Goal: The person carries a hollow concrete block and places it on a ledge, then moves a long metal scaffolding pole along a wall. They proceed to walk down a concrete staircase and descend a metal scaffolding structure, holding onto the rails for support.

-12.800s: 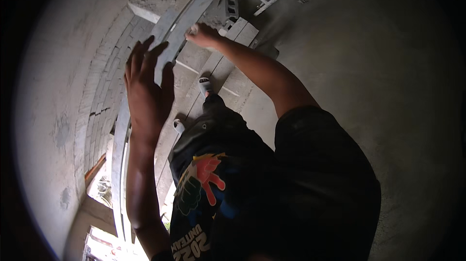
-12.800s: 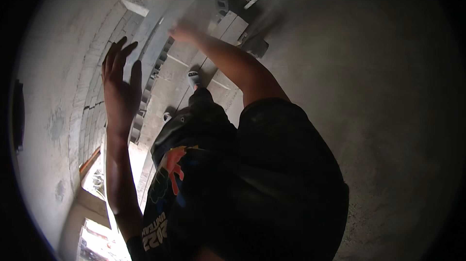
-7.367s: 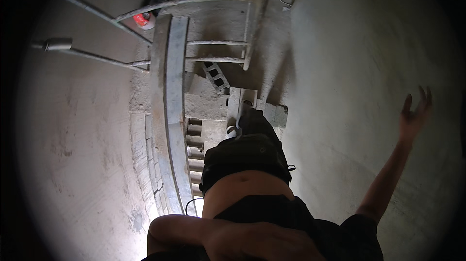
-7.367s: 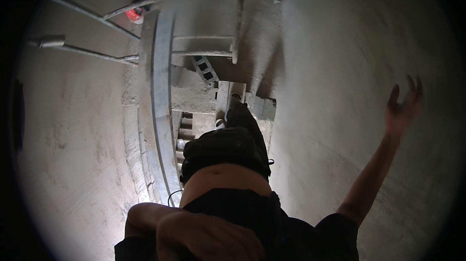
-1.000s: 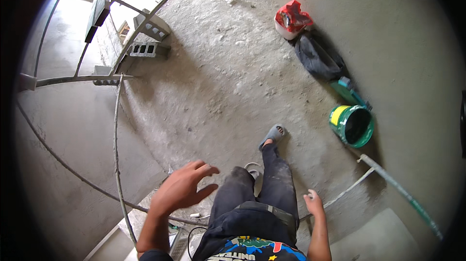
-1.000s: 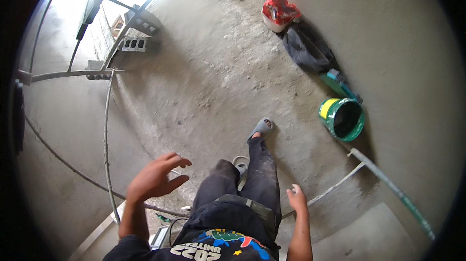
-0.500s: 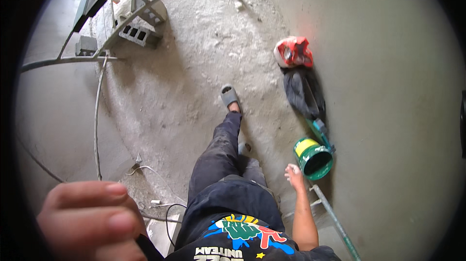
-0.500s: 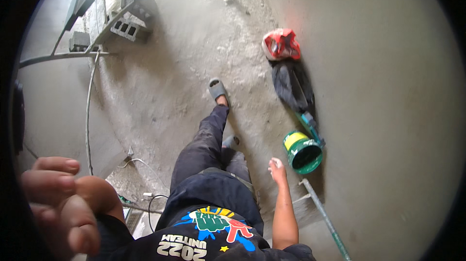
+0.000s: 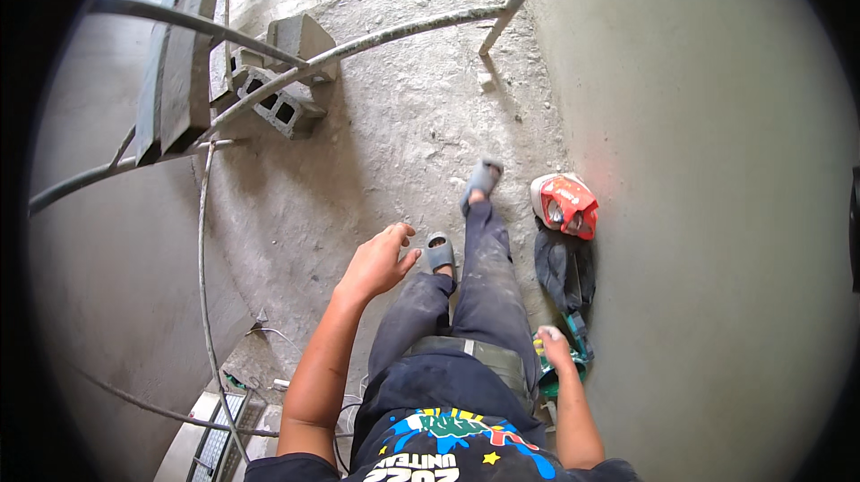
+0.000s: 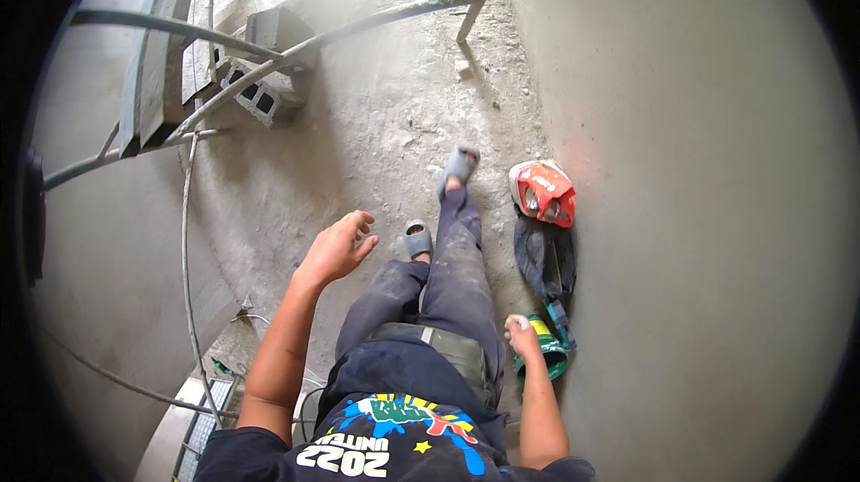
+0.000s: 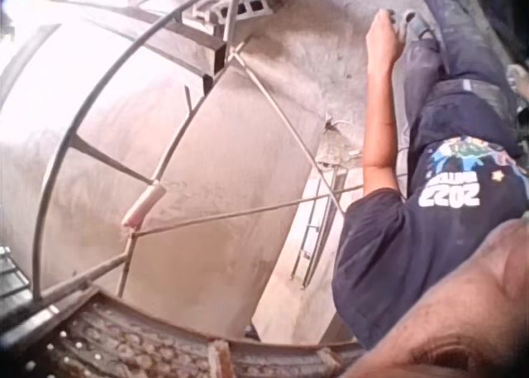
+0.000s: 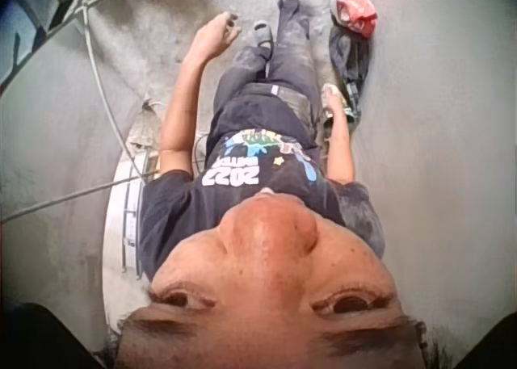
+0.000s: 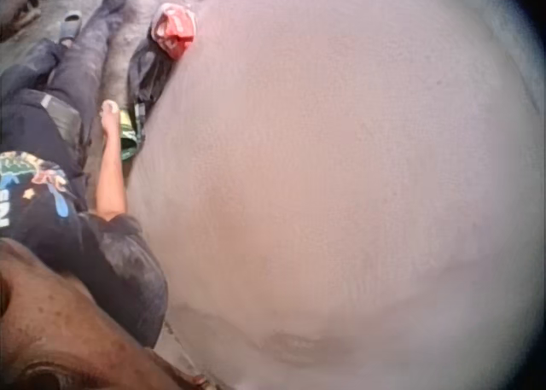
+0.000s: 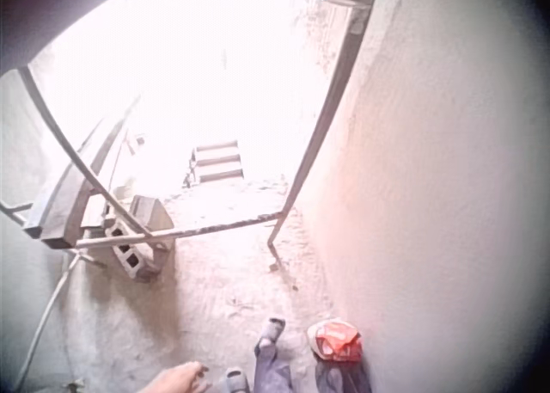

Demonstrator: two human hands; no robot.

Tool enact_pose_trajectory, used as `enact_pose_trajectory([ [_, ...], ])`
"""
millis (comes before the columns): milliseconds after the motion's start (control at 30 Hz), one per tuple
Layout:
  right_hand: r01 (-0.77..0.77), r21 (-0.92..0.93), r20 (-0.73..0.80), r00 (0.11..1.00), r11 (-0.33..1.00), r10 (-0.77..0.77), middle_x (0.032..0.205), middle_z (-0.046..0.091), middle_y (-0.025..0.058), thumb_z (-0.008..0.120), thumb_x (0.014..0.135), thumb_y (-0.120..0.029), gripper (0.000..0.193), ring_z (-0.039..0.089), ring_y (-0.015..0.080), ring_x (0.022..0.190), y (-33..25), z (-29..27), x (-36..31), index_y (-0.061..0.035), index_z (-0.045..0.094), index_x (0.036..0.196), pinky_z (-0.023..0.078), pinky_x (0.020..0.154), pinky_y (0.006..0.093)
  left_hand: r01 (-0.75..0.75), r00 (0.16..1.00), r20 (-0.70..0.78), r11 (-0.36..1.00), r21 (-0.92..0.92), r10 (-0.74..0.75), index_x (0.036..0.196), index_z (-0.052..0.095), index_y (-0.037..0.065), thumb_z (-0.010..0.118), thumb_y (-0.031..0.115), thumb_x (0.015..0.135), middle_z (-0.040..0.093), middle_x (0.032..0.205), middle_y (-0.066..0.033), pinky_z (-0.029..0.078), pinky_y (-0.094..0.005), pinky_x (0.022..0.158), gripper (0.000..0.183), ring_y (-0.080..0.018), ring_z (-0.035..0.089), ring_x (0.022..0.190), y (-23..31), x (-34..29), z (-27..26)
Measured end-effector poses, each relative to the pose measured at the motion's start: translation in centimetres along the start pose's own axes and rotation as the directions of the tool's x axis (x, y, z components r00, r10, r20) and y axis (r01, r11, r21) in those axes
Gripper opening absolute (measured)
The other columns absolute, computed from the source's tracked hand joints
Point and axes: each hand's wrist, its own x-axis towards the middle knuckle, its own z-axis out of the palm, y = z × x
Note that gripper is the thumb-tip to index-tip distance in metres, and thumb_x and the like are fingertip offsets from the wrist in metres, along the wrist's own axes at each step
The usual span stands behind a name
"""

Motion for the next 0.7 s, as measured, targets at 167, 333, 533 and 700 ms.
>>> enact_pose_trajectory([
  [167, 0.133, -0.163, 0.031, 0.991, 0.978, -0.130, 0.100, 0.069, 0.0052, 0.059, 0.097, -0.029, 0.035, 0.066, 0.0138, 0.077, -18.0, -2.4, 6.5, -0.0060, 0.060, 0.125, 0.051, 0.065, 0.0293, 0.234, 0.972, 0.021, 0.972, -0.032, -0.233, 0.119, 0.057, 0.002, 0.065, 0.030, 0.091, 0.065, 0.116, -0.0179, 0.049, -0.0431, 0.093, 0.040, -0.0344, 0.063, 0.108, -2.5, 8.9, -5.6],
  [333, 0.268, -0.269, 0.048, 0.963, 0.925, -0.265, 0.095, 0.069, 0.0079, 0.061, 0.095, -0.023, 0.034, 0.065, 0.0135, 0.076, -36.5, -3.5, 14.0, 0.0008, 0.062, 0.120, 0.053, 0.072, 0.0305, 0.283, 0.901, -0.242, 0.911, -0.300, -0.360, 0.119, 0.056, 0.000, 0.066, 0.030, 0.091, 0.066, 0.115, -0.0193, 0.049, -0.0407, 0.093, 0.042, -0.0336, 0.064, 0.108, -6.2, 20.2, -12.5],
  [533, 0.459, -0.231, 0.189, 0.886, 0.858, -0.423, 0.109, 0.068, 0.0082, 0.056, 0.099, -0.025, 0.039, 0.065, 0.0132, 0.089, -59.4, 2.2, 13.3, -0.0027, 0.056, 0.131, 0.052, 0.079, 0.0283, 0.021, 0.604, -0.560, 0.714, -0.700, -0.567, 0.134, 0.041, -0.002, 0.068, 0.030, 0.092, 0.066, 0.109, -0.0178, 0.049, -0.0368, 0.088, 0.059, -0.0260, 0.064, 0.099, -8.3, 37.0, -23.8],
  [700, 0.629, -0.350, 0.362, 0.774, 0.694, -0.519, 0.118, 0.067, 0.0146, 0.063, 0.094, -0.026, 0.039, 0.061, 0.0235, 0.115, -69.5, 9.9, 13.1, -0.0011, 0.060, 0.125, 0.045, 0.101, 0.0348, -0.087, 0.228, -0.533, 0.528, -0.845, -0.815, 0.136, 0.029, -0.013, 0.072, 0.040, 0.089, 0.063, 0.118, -0.0279, 0.046, -0.0396, 0.097, 0.083, -0.0319, 0.061, 0.108, -22.1, 51.0, -26.8],
])
